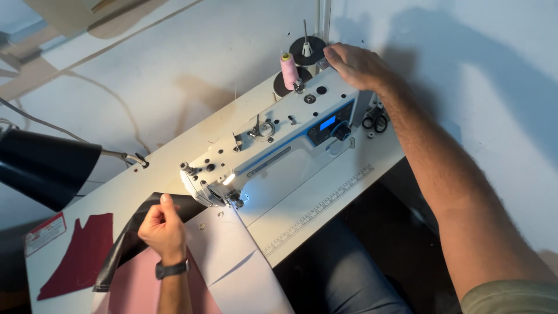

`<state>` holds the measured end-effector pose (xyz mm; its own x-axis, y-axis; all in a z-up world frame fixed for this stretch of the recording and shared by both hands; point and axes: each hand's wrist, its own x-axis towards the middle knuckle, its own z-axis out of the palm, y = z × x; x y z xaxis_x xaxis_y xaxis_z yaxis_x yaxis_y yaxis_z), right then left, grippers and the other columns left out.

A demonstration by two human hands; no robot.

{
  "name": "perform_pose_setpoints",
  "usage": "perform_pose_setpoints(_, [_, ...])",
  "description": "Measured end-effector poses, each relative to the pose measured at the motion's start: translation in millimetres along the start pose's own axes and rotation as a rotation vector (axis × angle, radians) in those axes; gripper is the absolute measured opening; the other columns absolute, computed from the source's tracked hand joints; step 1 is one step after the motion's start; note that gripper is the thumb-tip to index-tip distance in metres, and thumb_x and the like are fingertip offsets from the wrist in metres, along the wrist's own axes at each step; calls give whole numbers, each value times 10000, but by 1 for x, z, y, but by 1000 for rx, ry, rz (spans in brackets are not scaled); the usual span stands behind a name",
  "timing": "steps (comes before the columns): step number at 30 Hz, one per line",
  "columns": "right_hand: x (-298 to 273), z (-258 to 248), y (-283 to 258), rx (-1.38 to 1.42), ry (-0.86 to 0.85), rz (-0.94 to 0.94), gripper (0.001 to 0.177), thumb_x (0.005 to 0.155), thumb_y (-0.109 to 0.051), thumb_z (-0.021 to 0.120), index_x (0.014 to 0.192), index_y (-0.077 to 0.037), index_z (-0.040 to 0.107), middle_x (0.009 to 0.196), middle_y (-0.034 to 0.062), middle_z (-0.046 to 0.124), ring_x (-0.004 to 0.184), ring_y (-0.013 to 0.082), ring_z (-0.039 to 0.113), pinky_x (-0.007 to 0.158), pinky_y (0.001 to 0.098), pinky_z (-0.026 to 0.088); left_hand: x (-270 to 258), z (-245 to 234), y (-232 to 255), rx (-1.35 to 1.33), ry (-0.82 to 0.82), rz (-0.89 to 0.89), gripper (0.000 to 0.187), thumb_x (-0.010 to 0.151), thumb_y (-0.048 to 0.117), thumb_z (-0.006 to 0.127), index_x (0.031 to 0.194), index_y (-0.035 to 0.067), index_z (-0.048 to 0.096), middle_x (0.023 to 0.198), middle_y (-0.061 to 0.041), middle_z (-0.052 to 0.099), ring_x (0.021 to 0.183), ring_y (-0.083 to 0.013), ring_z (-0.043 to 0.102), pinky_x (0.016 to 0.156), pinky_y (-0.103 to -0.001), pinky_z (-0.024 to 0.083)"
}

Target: Sewing together pieces of fabric and synthetic leather to assemble a bag component using an industrial sewing machine.

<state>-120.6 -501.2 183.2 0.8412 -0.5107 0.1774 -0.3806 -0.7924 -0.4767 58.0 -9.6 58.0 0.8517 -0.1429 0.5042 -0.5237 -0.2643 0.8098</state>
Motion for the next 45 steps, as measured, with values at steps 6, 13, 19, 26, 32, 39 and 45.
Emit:
perform_pose_setpoints(6, [0, 0, -4, -57, -59, 88, 751, 1020, -625, 183, 1544, -146, 428, 1511, 77, 536, 1328, 312, 527, 1112, 598, 378, -3, 10, -30, 52, 6, 222, 486, 1013, 71, 732, 574, 29, 528, 501, 1, 475, 444, -96, 315, 423, -251, 282])
perform_pose_setpoints(13, [-2, 2, -1, -66, -7, 34, 715, 1063, -616, 216, 1376, -105, 606, 1177, 129, 700, 1033, 311, 681, 938, 556, 499, -2, -10, -35, 105, 65, 52, 429, 1125, 147, 662, 747, -54, 676, 544, -23, 472, 512, -103, 336, 507, -246, 296])
perform_pose_setpoints(19, [2, 10, 13, -67, 88, -142, 655, 1079, -520, 225, 1407, -68, 568, 1494, 146, 544, 1346, 343, 521, 1098, 579, 377, 0, -8, -35, 99, 80, 53, 449, 1116, 137, 682, 709, -51, 642, 535, -16, 453, 501, -102, 314, 498, -245, 281])
perform_pose_setpoints(26, [-5, 13, 14, -91, 239, -466, 562, 1108, -310, 265, 1183, 13, 718, 1312, 194, 706, 1225, 327, 654, 1078, 489, 433, -1, -7, -35, 60, 58, 51, 494, 1102, 173, 690, 657, -20, 597, 509, 10, 400, 489, -89, 287, 476, -241, 252])
perform_pose_setpoints(32, [-62, 13, 16, -351, 211, -679, 1127, 857, -827, 297, 1493, 94, 426, 1540, 310, 472, 1454, 449, 404, 1252, 532, 256, 0, -10, -40, 46, 57, 69, 469, 1108, 150, 704, 694, -52, 621, 535, -14, 440, 504, -99, 301, 496, -243, 280])
perform_pose_setpoints(39, [-65, 19, 31, -360, 209, -674, 1054, 720, -472, 836, 1518, 75, 416, 1573, 284, 460, 1495, 395, 388, 1289, 508, 212, -1, -8, -38, 44, 18, 46, 503, 1110, 150, 703, 662, -38, 574, 536, 7, 397, 515, -93, 290, 505, -240, 293])
perform_pose_setpoints(45, [-63, 22, 28, -331, 234, -662, 1002, 734, -446, 807, 1511, 72, 444, 1574, 271, 468, 1479, 388, 409, 1268, 505, 254, -3, -10, -42, 55, 42, 25, 481, 1111, 155, 707, 683, -39, 605, 536, 0, 429, 506, -92, 296, 497, -238, 278])
